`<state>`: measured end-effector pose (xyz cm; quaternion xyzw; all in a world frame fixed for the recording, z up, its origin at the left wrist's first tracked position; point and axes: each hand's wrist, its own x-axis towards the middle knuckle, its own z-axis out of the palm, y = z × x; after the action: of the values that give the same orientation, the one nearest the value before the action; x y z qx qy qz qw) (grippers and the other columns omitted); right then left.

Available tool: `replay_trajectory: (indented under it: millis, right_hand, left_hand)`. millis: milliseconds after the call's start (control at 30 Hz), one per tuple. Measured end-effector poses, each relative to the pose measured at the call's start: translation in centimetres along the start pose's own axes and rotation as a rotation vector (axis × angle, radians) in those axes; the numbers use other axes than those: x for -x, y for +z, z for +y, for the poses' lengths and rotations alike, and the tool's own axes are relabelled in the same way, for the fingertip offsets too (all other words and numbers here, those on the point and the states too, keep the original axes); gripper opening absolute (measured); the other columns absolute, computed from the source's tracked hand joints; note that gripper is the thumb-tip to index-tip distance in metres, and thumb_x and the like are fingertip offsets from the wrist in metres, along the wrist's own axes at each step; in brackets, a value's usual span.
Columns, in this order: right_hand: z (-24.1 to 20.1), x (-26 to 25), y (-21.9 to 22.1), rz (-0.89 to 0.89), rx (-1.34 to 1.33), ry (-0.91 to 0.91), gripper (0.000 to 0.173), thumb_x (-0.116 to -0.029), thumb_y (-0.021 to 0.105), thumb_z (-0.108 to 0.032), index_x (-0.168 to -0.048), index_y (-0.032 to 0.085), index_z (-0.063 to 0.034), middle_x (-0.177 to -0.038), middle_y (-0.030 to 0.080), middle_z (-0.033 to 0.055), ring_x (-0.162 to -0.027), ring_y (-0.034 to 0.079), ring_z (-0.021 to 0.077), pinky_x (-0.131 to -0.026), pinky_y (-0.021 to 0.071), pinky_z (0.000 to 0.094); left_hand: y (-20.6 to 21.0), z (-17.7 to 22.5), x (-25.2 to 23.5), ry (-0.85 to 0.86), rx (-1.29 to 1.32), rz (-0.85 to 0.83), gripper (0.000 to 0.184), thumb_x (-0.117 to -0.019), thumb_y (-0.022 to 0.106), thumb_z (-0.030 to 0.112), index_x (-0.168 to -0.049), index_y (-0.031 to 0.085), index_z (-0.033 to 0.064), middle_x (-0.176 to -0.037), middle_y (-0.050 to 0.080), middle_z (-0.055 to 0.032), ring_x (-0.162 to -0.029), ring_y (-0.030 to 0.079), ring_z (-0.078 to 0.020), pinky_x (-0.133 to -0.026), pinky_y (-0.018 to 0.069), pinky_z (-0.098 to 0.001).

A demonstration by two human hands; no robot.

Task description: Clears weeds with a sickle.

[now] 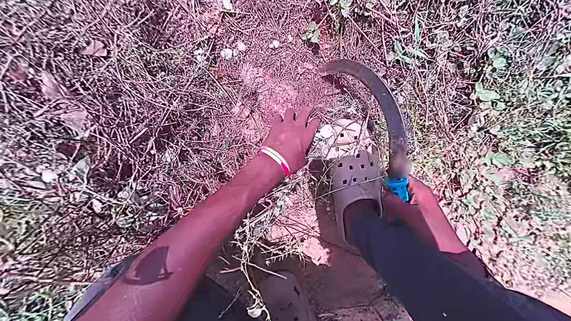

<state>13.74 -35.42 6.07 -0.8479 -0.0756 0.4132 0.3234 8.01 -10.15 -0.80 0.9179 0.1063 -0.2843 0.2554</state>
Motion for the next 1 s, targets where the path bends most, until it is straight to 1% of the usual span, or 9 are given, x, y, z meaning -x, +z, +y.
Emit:
replay_trajectory:
  millis: [167,333,467,567,633,700,767,833,1000]
  right_hand:
    - [-1.5,0.5,0.2,0.019,-0.064,0.047,0.018,-0.0901,0.058,-0.006,-0.108,0.059,-0.0027,-0.071,0.058,-0.0072,-0.055,0.055,-0.0018,-0.052,0.0481,0.0167]
    - [-0.2,0.1,0.2,0.023,-0.047,0.021,0.024,-0.0877,0.060,-0.008,-0.111,0.060,-0.0016,-0.070,0.059,-0.0054,-0.054,0.056,-0.0003,-0.052,0.0490,0.0185]
    - [-0.2,-0.3,0.2,0.017,0.019,0.055,0.028,-0.0876,0.061,-0.011,-0.114,0.060,-0.0003,-0.072,0.059,-0.0026,-0.056,0.056,0.0018,-0.054,0.0494,0.0220]
    - [-1.1,0.2,0.4,0.030,0.016,0.078,0.023,-0.0919,0.061,-0.008,-0.113,0.060,0.0008,-0.075,0.059,-0.0029,-0.058,0.055,-0.0011,-0.055,0.0486,0.0179]
    - [-0.3,0.1,0.2,0.032,0.037,0.034,0.029,-0.0894,0.061,-0.011,-0.116,0.060,0.0015,-0.077,0.061,-0.0002,-0.060,0.057,0.0022,-0.057,0.0505,0.0231]
    - [0.3,0.1,0.0,0.021,0.047,0.021,0.032,-0.0880,0.061,-0.013,-0.117,0.060,0.0001,-0.077,0.061,-0.0006,-0.062,0.058,0.0032,-0.058,0.0512,0.0248]
    - [0.2,0.3,-0.1,0.028,0.031,0.034,0.031,-0.0871,0.060,-0.011,-0.116,0.060,-0.0005,-0.076,0.061,-0.0025,-0.061,0.058,0.0011,-0.058,0.0507,0.0221]
    - [-0.9,0.7,0.1,0.035,0.007,0.091,0.025,-0.0906,0.061,-0.006,-0.115,0.060,0.0005,-0.077,0.060,-0.0026,-0.061,0.055,-0.0002,-0.058,0.0485,0.0190]
    - [-0.4,0.5,0.0,0.021,0.067,0.060,0.031,-0.0893,0.062,-0.011,-0.118,0.060,-0.0005,-0.078,0.061,-0.0003,-0.063,0.057,0.0030,-0.060,0.0501,0.0242]
  left_hand:
    - [-0.9,-0.5,0.2,0.035,0.089,-0.029,0.053,-0.0871,0.076,0.000,-0.138,0.061,0.0011,-0.138,0.057,-0.0271,-0.120,0.058,-0.0506,-0.092,0.0523,-0.0621]
    - [-2.2,-2.0,1.0,0.056,0.199,-0.010,0.038,-0.0884,0.069,-0.004,-0.126,0.070,0.0020,-0.123,0.067,-0.0241,-0.113,0.065,-0.0456,-0.092,0.0507,-0.0653]
    - [-5.9,-6.1,2.7,-0.023,0.210,0.279,0.026,-0.0821,0.073,-0.006,-0.108,0.071,-0.0024,-0.104,0.068,-0.0254,-0.100,0.067,-0.0462,-0.083,0.0510,-0.0666]
    - [-8.3,-9.8,3.2,-0.196,0.176,0.335,0.036,-0.0870,0.076,0.006,-0.119,0.066,-0.0063,-0.119,0.062,-0.0346,-0.116,0.059,-0.0559,-0.091,0.0443,-0.0756]
    - [-7.4,-12.5,2.4,-0.230,0.166,0.312,0.048,-0.0911,0.073,0.021,-0.128,0.062,-0.0081,-0.135,0.055,-0.0376,-0.135,0.044,-0.0581,-0.100,0.0334,-0.0794]
    - [-5.6,-13.7,1.3,-0.276,0.133,0.256,0.061,-0.0914,0.077,0.034,-0.139,0.057,0.0009,-0.154,0.041,-0.0321,-0.149,0.025,-0.0560,-0.106,0.0246,-0.0821]
    - [-4.2,-13.5,0.7,-0.298,0.081,0.172,0.074,-0.0865,0.083,0.039,-0.150,0.052,0.0192,-0.168,0.026,-0.0235,-0.154,0.010,-0.0552,-0.109,0.0172,-0.0834]
    - [-3.9,-12.8,1.1,-0.303,0.013,0.089,0.078,-0.0844,0.084,0.042,-0.153,0.050,0.0269,-0.168,0.027,-0.0191,-0.155,0.010,-0.0534,-0.110,0.0194,-0.0818]
    - [-3.5,-11.4,2.8,-0.298,-0.100,-0.030,0.074,-0.0812,0.088,0.036,-0.147,0.056,0.0290,-0.161,0.042,-0.0156,-0.150,0.030,-0.0501,-0.106,0.0304,-0.0783]
